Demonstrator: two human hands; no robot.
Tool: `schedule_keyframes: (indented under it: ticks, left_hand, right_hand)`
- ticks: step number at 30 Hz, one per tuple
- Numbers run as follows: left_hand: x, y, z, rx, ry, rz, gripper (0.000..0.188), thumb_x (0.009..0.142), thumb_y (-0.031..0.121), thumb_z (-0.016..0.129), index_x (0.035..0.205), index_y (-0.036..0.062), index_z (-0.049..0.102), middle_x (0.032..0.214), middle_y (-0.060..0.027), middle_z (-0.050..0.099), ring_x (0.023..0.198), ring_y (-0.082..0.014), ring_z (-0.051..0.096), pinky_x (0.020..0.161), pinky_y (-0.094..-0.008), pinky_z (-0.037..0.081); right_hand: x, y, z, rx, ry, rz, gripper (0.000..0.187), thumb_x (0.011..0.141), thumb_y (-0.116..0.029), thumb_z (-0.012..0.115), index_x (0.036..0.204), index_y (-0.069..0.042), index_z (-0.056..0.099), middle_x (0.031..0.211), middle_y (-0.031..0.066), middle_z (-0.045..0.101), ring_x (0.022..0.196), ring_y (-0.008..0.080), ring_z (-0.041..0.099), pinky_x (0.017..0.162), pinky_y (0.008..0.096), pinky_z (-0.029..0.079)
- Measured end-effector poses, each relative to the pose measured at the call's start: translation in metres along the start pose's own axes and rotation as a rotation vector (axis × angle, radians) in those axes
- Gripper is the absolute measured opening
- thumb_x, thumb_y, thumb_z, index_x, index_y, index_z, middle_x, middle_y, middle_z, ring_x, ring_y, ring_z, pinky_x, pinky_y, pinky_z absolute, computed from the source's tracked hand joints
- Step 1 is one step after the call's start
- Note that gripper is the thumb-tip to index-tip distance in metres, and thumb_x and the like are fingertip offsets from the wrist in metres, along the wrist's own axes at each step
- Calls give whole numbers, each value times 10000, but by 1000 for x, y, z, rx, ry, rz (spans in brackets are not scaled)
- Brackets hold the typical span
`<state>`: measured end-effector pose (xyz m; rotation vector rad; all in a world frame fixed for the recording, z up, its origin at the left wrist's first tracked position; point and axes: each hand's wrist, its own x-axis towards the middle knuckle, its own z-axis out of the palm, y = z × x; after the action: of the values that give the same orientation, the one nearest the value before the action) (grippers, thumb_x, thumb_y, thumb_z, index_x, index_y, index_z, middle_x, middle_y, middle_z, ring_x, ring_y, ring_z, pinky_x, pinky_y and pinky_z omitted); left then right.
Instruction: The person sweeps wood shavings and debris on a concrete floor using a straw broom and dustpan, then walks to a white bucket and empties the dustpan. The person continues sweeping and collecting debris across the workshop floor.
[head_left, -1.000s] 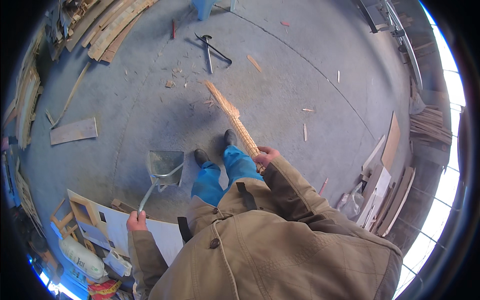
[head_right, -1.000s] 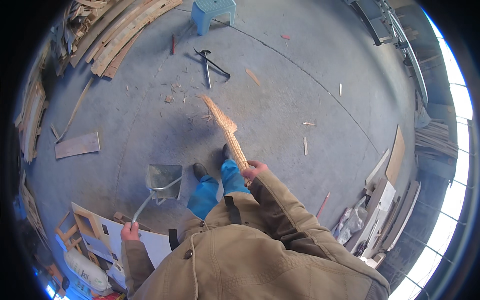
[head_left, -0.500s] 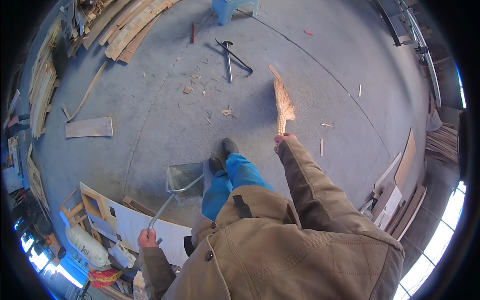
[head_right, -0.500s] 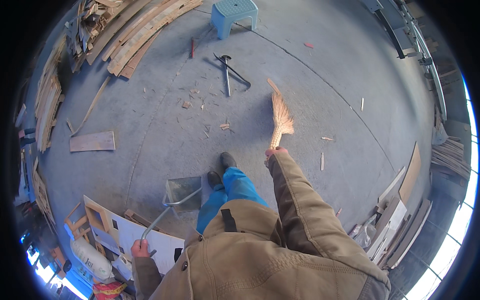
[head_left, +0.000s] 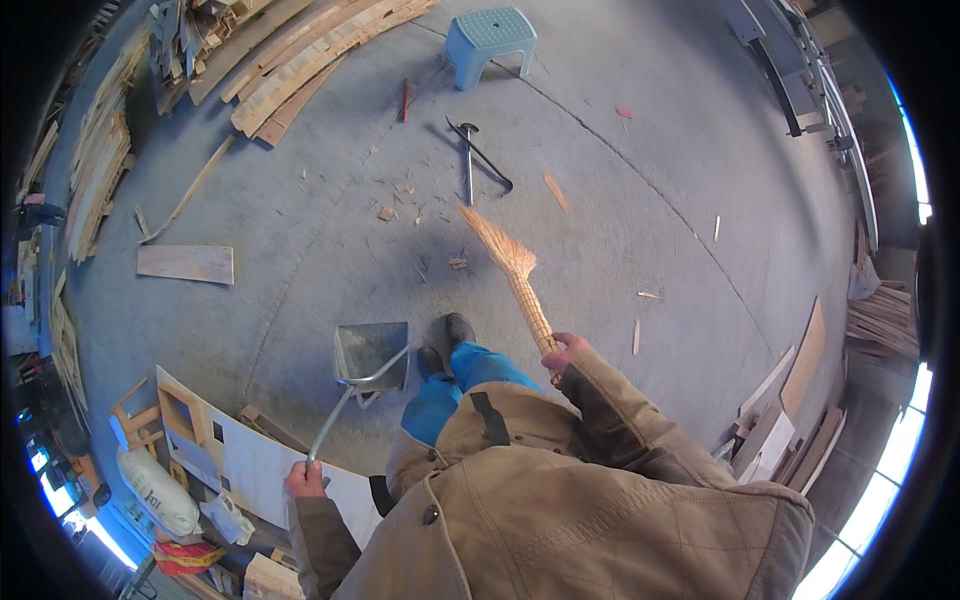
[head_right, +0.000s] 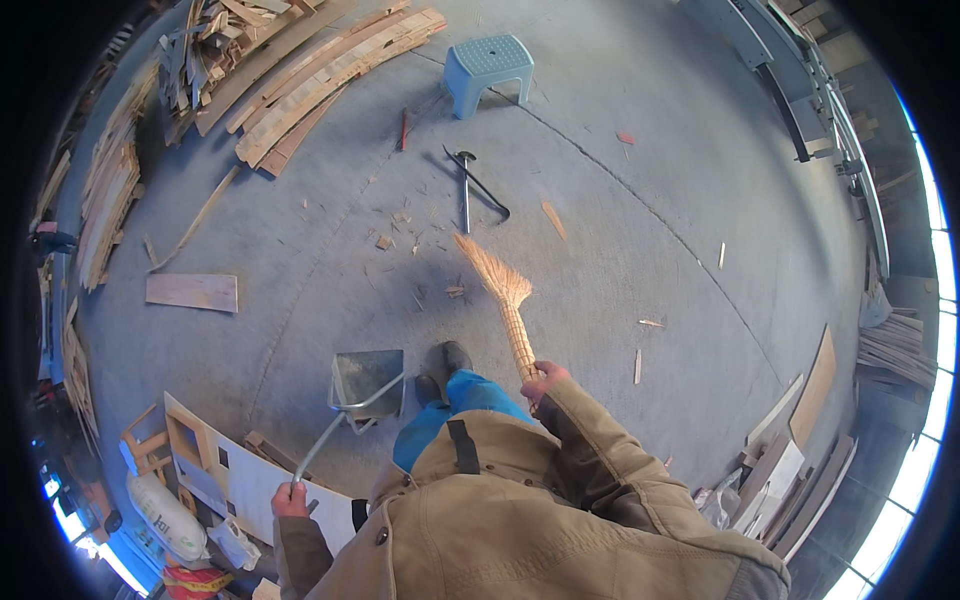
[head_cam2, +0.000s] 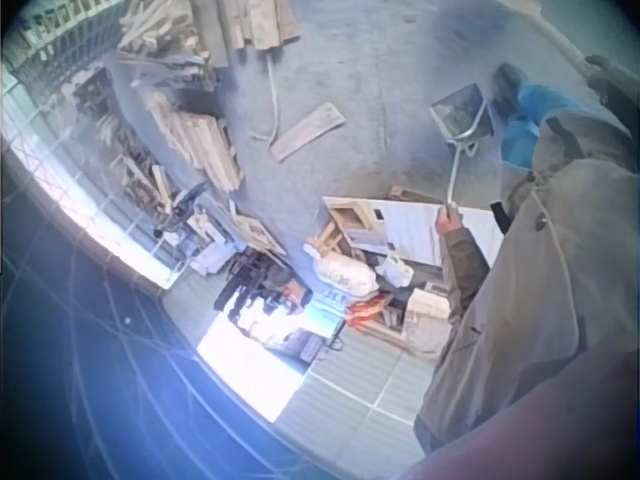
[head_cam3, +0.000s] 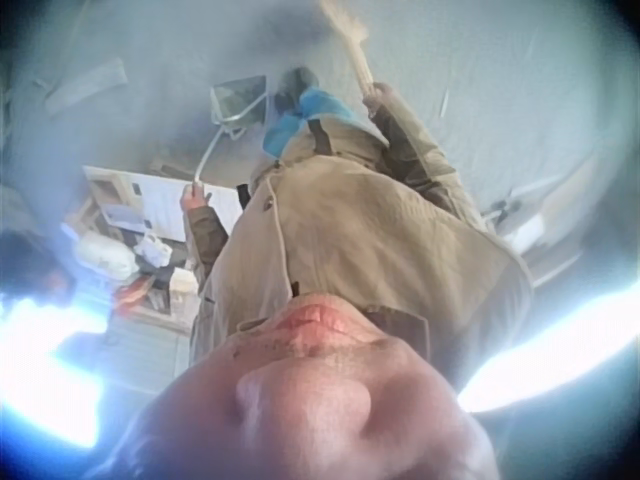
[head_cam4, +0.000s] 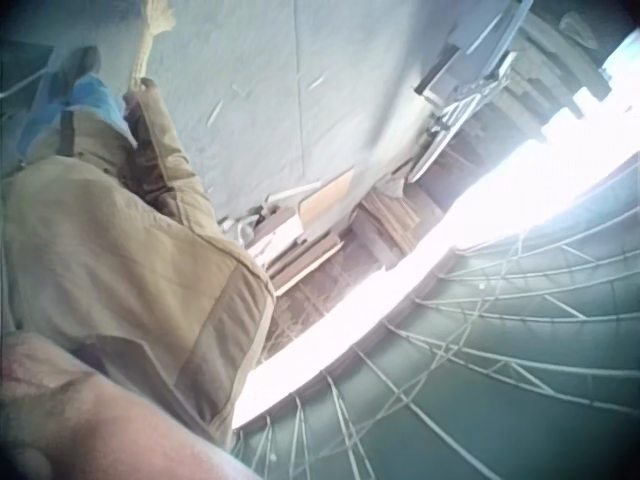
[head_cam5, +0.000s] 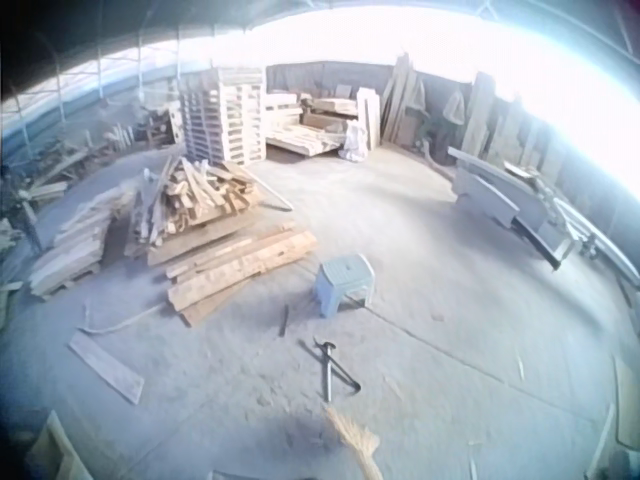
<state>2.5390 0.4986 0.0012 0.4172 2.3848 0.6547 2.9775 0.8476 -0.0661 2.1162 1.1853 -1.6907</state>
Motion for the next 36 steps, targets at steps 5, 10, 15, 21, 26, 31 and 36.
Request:
schedule_keyframes:
  ticks: [5, 10, 15, 21, 26, 31, 36]
  left_hand:
    - [1, -5, -5, -23, 22, -15, 221, 851, 184, 671, 773, -14, 613, 620, -63, 554, 602, -125, 488, 539, -350, 437]
    - [26, -11, -6, 59, 8, 49, 254, 838, 205, 686, 748, -11, 587, 600, -101, 515, 589, -160, 483, 553, -386, 408]
    - [44, -28, -1, 125, -9, 94, 266, 834, 225, 694, 766, -8, 585, 616, -167, 513, 571, -247, 484, 563, -418, 399]
    - [41, -32, -6, 195, -47, 6, 250, 844, 225, 681, 788, -5, 599, 621, -148, 550, 573, -244, 507, 559, -407, 413]
    - [20, -9, 0, 22, -32, -158, 234, 857, 190, 663, 767, -18, 606, 626, -85, 574, 583, -164, 513, 540, -368, 454]
    - [10, 20, 21, 70, -19, -183, 249, 879, 200, 640, 776, -24, 609, 603, -102, 587, 551, -174, 530, 533, -356, 437]
    - [22, 41, 37, 145, -56, -236, 233, 870, 190, 647, 791, -26, 615, 611, -105, 589, 559, -179, 532, 534, -359, 439]
  right_hand:
    - [-26, -30, -20, -168, -41, -88, 740, 693, -194, 745, 1382, -32, 527, 965, 232, 708, 808, 268, 712, 735, 361, 577]
    - [-40, -70, 6, -132, -83, -138, 750, 704, -195, 737, 1399, -39, 504, 901, 212, 706, 707, 246, 702, 627, 373, 581]
    - [-33, -114, 37, -220, -39, -234, 732, 713, -171, 707, 1412, -98, 501, 888, 199, 699, 613, 236, 683, 551, 376, 578]
    - [56, -173, 52, -353, 9, -379, 678, 722, -158, 668, 1387, -146, 536, 956, 212, 695, 642, 277, 701, 576, 384, 587]
    - [152, -229, 45, -431, 83, -453, 667, 713, -180, 682, 1368, -181, 558, 986, 189, 698, 817, 288, 713, 728, 400, 592]
    - [224, -253, 28, -335, 70, -360, 670, 717, -198, 699, 1371, -177, 557, 986, 189, 701, 879, 296, 709, 781, 407, 583]
    - [254, -221, 25, -258, 29, -194, 670, 727, -206, 700, 1380, -171, 551, 984, 191, 705, 834, 296, 715, 756, 406, 587]
